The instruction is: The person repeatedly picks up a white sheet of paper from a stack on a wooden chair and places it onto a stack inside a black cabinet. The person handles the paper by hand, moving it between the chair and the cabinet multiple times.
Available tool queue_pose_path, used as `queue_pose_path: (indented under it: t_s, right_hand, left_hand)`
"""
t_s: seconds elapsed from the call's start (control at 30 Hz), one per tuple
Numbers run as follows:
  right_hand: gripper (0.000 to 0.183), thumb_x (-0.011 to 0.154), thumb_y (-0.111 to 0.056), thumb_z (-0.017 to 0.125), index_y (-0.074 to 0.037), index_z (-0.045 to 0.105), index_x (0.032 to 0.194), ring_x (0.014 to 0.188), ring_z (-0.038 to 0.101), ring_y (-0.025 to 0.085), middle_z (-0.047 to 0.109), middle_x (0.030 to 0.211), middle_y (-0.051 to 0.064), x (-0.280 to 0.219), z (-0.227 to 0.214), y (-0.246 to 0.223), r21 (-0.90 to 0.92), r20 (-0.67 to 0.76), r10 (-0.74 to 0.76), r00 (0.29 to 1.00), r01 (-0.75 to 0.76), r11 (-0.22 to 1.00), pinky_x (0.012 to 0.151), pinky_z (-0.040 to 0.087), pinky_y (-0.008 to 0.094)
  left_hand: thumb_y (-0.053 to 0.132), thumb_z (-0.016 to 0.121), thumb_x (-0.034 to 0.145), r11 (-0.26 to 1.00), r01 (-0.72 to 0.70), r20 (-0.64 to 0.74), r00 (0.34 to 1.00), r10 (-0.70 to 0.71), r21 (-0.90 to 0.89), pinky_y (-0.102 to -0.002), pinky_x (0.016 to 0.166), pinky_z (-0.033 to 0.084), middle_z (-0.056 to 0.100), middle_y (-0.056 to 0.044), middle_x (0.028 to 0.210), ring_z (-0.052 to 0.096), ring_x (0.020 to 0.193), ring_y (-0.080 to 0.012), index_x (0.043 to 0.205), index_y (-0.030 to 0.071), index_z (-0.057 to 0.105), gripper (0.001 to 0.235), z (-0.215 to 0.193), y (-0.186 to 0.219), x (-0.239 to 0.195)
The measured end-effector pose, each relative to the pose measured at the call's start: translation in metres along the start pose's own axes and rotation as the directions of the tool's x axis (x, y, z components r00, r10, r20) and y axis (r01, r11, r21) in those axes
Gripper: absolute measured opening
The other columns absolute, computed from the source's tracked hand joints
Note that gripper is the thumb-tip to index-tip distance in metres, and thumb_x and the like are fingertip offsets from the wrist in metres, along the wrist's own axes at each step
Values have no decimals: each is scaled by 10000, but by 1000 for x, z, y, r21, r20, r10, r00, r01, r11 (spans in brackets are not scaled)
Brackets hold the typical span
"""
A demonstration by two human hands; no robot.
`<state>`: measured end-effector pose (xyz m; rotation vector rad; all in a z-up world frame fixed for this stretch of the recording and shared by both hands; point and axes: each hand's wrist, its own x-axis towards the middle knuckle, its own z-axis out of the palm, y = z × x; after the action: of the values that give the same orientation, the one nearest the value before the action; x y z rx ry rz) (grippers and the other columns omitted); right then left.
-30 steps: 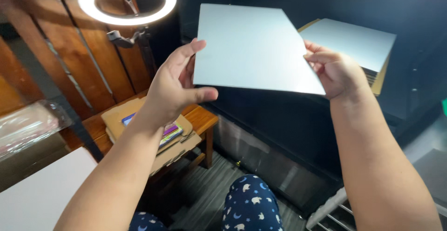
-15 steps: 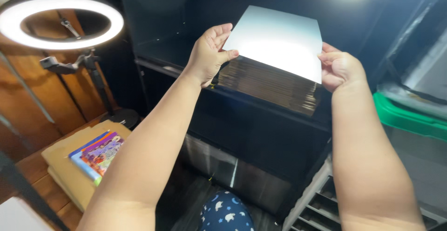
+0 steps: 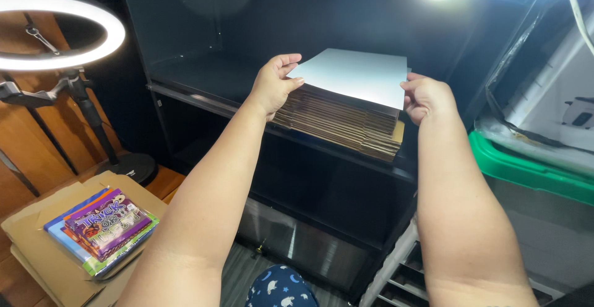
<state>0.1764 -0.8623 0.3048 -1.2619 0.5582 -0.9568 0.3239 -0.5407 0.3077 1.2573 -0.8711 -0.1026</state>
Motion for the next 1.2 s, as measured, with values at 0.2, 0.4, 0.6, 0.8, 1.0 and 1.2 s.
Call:
queue_pose_path:
  t_s: [0.2, 0.4, 0.6, 0.8, 1.0, 1.2]
  right_hand:
    - [547, 781, 57, 804, -7, 657, 1305, 805, 602, 102, 571, 1053, 155, -28, 3, -5, -27, -33, 16, 999, -17, 999, 557, 561, 88]
    - [481, 773, 111, 752, 50, 665, 1242, 792, 603, 99, 539, 1044, 168, -25, 2, -2, 12, -69, 8, 998, -7, 1000, 556, 575, 91]
    - [499, 771, 133, 746, 86, 637, 1255, 804, 598, 106, 523, 1061, 183, -12, -1, 4, 59, -60, 12, 998, -9, 998, 571, 581, 94]
    - [542, 788, 134, 723, 82, 604, 1314, 825, 619, 118, 526, 1118, 224, -6, -4, 8, 70, -49, 20, 999, -16, 997, 588, 614, 102]
    - [606, 804, 134, 695, 19, 580, 1387, 843, 648, 126, 524, 1198, 277, -19, -2, 3, 84, -45, -4, 999, 8, 996, 599, 665, 131]
    - [629, 829, 131, 652, -30, 565, 1432, 802, 652, 103, 516, 1217, 300, -32, 3, -4, 72, -41, 9, 999, -6, 997, 616, 669, 129]
  left_hand:
    - [-38, 755, 887, 996, -11, 49, 999, 7, 89, -443, 1128, 469, 583, -277, 1436, 515, 1400, -383, 1403, 161, 623, 568, -6, -5, 6]
    - [0, 765, 887, 989, -36, 98, 995, 22, 143, -384, 1122, 475, 654, -212, 1364, 586, 1343, -263, 1371, 167, 655, 524, -14, -24, 15]
    - [38, 779, 897, 979, -51, 112, 993, 29, 195, -357, 1095, 500, 699, -180, 1300, 625, 1302, -250, 1335, 160, 677, 467, -13, -30, 20]
    - [76, 787, 905, 960, -71, 116, 992, 41, 270, -331, 1080, 516, 700, -158, 1308, 645, 1265, -217, 1348, 150, 675, 463, -16, -32, 17]
    - [133, 776, 935, 932, -81, 116, 992, 43, 352, -314, 1083, 512, 697, -129, 1329, 642, 1272, -215, 1349, 161, 683, 425, -17, -34, 19]
    - [149, 776, 938, 896, -75, 117, 993, 26, 438, -367, 1122, 476, 682, -143, 1354, 611, 1318, -260, 1389, 113, 658, 467, -16, -25, 15]
